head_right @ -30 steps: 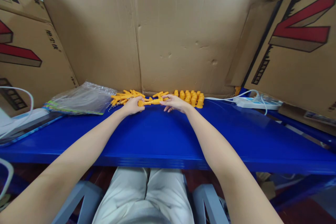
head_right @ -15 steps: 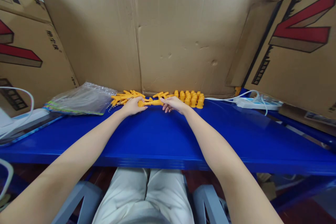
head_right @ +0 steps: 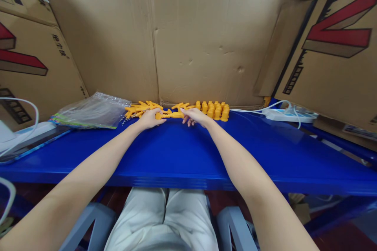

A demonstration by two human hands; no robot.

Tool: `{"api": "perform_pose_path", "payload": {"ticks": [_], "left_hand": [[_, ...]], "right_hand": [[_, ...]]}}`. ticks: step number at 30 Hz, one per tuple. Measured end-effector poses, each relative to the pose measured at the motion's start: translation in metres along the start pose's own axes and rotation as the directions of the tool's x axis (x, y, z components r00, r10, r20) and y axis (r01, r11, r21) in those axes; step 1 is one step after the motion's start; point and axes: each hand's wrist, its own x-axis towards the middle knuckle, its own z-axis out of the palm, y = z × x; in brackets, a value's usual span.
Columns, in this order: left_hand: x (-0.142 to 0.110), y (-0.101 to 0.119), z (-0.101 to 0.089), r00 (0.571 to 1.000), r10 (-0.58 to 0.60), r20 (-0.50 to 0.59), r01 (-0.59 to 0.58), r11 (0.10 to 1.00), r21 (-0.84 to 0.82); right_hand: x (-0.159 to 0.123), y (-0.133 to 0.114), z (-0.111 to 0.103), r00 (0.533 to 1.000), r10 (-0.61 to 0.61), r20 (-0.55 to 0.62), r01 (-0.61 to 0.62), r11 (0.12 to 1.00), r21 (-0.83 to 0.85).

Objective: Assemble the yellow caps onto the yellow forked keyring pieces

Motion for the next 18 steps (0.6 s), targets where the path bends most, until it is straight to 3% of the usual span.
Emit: {"api": "perform_pose_path", "payload": {"ticks": [3,5,7,9,11,18], "left_hand": [[0.001,-0.001,0.001,1.0,-0.005,-0.006,0.005,1.0,-0.019],[0.001,-0.001,0.001,1.0,-0.008,0.006,0.008,0.999,-0.041],[0.001,-0.001,0.001,1.0,-0.013,0.017,0.014,0.998,-0.066],[0.0,0.0,0.001,1.0,-0.015,0.021,0.017,0.996,-0.087],[0.0,0.001,0.001,1.0,-0.017,0.022,0.019,0.995,-0.102],[-0.001,0.003,0.0,1.0,-0.008,0.003,0.008,0.997,-0.082]], "right_hand": [[0.006,0.005,0.0,0.966,-0.247,-0.08,0.225,0.949,-0.219],[0.007,0.006,0.002,0.886,-0.459,-0.069,0.383,0.807,-0.45],[0.006,0.003,0.004,0.825,-0.565,0.01,0.436,0.625,-0.648],[0.004,-0.002,0.007,0.814,-0.576,0.073,0.421,0.499,-0.758],[0.0,-0.006,0.009,0.811,-0.574,0.109,0.418,0.44,-0.795],[-0.004,-0.01,0.009,0.814,-0.568,0.12,0.434,0.459,-0.776]]}}
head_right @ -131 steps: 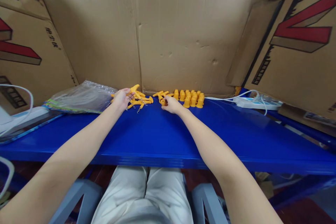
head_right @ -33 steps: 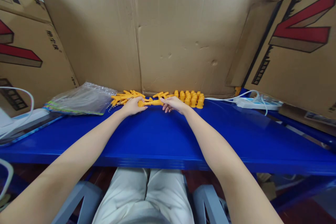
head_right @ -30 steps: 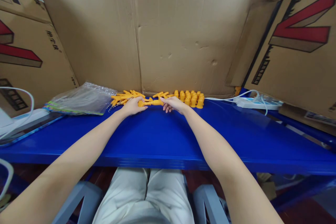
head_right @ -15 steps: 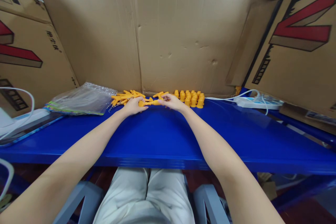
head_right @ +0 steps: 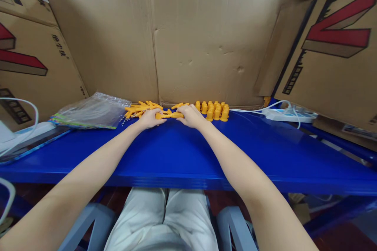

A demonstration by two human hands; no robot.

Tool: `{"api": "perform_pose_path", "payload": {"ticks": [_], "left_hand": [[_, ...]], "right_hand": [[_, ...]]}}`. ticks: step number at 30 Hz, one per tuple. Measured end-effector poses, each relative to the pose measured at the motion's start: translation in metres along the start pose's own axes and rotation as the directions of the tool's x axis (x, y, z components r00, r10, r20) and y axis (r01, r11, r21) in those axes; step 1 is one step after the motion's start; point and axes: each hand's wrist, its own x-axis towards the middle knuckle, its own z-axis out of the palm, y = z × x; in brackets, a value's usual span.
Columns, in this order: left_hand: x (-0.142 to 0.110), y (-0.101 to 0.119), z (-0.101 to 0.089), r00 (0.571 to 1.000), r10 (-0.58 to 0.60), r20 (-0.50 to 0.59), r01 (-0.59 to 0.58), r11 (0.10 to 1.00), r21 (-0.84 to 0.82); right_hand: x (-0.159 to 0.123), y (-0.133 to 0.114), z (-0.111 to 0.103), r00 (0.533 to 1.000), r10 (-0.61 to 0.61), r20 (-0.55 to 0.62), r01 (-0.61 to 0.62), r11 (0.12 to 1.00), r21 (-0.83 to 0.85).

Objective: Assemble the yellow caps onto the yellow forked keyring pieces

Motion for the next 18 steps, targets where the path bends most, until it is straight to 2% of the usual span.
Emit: {"api": "perform_pose_path", "payload": {"ticks": [8,18], "left_hand": [[-0.0013,0.0037,-0.0033,1.0,0.013,-0.016,-0.012,1.0,0.026],[-0.0014,0.0036,-0.003,0.997,0.066,-0.037,-0.063,0.996,0.063]], "right_hand": [[0.0012,0.0019,-0.0003,1.0,0.023,0.014,-0.024,0.997,0.071],[0.0005,0.0029,-0.0009,0.985,0.165,0.056,-0.174,0.942,0.287]]}}
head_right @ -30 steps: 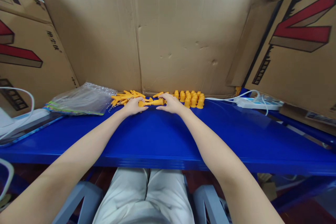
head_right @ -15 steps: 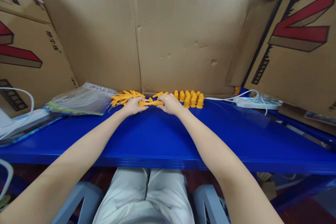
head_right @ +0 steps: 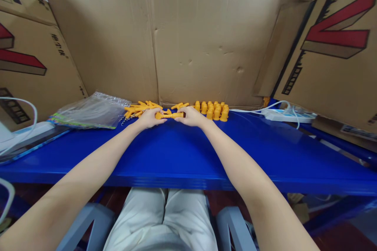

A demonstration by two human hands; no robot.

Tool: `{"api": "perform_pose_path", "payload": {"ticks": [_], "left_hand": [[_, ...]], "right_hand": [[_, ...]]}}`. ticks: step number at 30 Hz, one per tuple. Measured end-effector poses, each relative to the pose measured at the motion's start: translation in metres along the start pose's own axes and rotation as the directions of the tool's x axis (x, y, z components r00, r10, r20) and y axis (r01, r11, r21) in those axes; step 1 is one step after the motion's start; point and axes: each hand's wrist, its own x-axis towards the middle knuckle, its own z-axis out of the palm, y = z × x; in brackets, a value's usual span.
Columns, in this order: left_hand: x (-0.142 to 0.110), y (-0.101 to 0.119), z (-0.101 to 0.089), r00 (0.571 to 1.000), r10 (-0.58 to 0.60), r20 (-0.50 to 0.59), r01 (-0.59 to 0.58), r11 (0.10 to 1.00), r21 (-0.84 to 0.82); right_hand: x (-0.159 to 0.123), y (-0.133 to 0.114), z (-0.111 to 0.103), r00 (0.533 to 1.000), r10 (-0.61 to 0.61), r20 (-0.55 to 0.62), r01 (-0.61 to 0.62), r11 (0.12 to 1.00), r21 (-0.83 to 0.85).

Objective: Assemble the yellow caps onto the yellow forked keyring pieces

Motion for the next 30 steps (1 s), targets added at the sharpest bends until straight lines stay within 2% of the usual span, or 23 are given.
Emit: {"api": "perform_pose_path", "payload": {"ticks": [10,17,21,23,25,26,28,30], "left_hand": [[-0.001,0.002,0.0,0.999,0.053,-0.008,-0.052,0.996,0.067],[-0.004,0.005,-0.005,0.993,0.118,-0.017,-0.114,0.982,0.149],[-0.005,0.006,-0.004,0.987,0.153,-0.048,-0.142,0.973,0.18],[-0.004,0.006,-0.002,0.988,0.148,-0.055,-0.136,0.976,0.168],[-0.002,0.005,-0.001,0.991,0.122,-0.049,-0.115,0.985,0.131],[-0.002,0.005,-0.001,0.994,0.104,-0.044,-0.099,0.989,0.107],[0.0,0.005,-0.001,0.998,0.056,-0.034,-0.055,0.997,0.051],[0.001,0.006,-0.001,1.0,0.0,-0.006,0.0,1.0,-0.014]], "right_hand": [[0.004,0.01,-0.004,0.98,0.074,0.183,-0.134,0.929,0.344],[0.003,0.009,-0.001,0.961,0.176,0.213,-0.267,0.791,0.55],[0.0,0.01,0.0,0.938,0.197,0.285,-0.342,0.667,0.662],[0.0,0.011,0.001,0.93,0.205,0.305,-0.363,0.641,0.677],[0.001,0.011,0.003,0.938,0.212,0.274,-0.343,0.688,0.64],[0.002,0.011,0.004,0.949,0.207,0.238,-0.311,0.747,0.587],[0.003,0.007,0.004,0.98,0.156,0.122,-0.193,0.895,0.403],[0.003,0.002,0.004,1.0,0.009,-0.004,-0.009,0.991,0.136]]}}
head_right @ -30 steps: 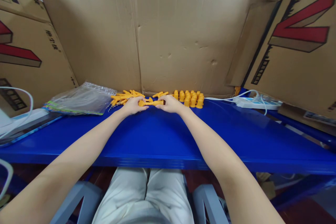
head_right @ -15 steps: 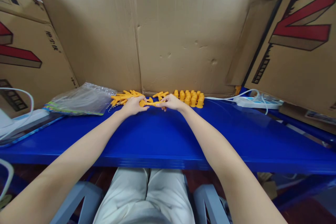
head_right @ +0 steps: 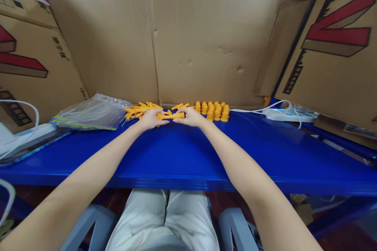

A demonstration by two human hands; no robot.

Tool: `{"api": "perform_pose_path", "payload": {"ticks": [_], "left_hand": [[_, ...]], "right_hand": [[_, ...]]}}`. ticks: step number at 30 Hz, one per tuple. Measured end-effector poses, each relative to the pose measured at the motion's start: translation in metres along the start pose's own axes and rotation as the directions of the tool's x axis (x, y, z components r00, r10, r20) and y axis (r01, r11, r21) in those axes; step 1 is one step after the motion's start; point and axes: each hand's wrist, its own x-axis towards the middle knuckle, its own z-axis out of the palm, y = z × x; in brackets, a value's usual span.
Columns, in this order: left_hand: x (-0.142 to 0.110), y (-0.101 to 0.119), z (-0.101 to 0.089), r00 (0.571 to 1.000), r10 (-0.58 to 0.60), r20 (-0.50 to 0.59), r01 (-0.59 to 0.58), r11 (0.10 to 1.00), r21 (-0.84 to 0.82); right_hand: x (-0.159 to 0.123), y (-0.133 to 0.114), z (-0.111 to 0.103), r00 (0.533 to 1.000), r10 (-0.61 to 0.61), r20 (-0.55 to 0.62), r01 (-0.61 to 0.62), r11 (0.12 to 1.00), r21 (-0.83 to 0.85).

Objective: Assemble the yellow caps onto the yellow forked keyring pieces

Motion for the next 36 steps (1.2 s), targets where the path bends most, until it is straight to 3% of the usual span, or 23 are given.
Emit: {"api": "perform_pose_path", "payload": {"ticks": [2,4,6,9,15,20,25,31,34,36], "left_hand": [[0.0,0.001,-0.001,0.998,-0.047,0.03,0.049,0.997,-0.063],[0.0,0.002,-0.002,0.998,-0.06,0.035,0.063,0.993,-0.095],[0.0,0.003,-0.003,0.998,-0.055,0.022,0.056,0.995,-0.085],[-0.001,0.005,-0.005,1.0,-0.03,0.007,0.03,0.999,-0.024],[-0.003,0.005,-0.007,0.999,0.043,-0.011,-0.041,0.99,0.137],[-0.004,0.006,-0.008,0.994,0.106,-0.018,-0.099,0.966,0.238],[-0.006,0.01,-0.007,0.99,0.137,-0.039,-0.12,0.952,0.282],[-0.008,0.015,-0.008,0.984,0.169,-0.053,-0.145,0.939,0.311],[-0.008,0.015,-0.009,0.985,0.169,-0.04,-0.148,0.937,0.315],[-0.008,0.015,-0.01,0.991,0.132,-0.026,-0.118,0.946,0.303]], "right_hand": [[-0.001,-0.007,-0.001,0.984,-0.179,-0.016,0.17,0.955,-0.244],[-0.001,-0.012,-0.003,0.961,-0.275,0.037,0.268,0.882,-0.388],[-0.002,-0.015,-0.004,0.953,-0.292,0.08,0.297,0.849,-0.438],[-0.003,-0.016,-0.004,0.963,-0.257,0.084,0.268,0.869,-0.416],[-0.004,-0.02,-0.006,0.995,-0.051,0.084,0.071,0.964,-0.256],[-0.001,-0.019,-0.008,0.989,0.06,0.136,-0.067,0.996,0.05],[-0.001,-0.014,-0.01,0.967,0.123,0.223,-0.195,0.921,0.338],[-0.004,-0.011,-0.008,0.929,0.139,0.342,-0.323,0.758,0.567],[-0.003,-0.008,-0.003,0.921,0.147,0.362,-0.351,0.719,0.6],[-0.001,-0.006,-0.001,0.926,0.17,0.339,-0.34,0.767,0.544]]}}
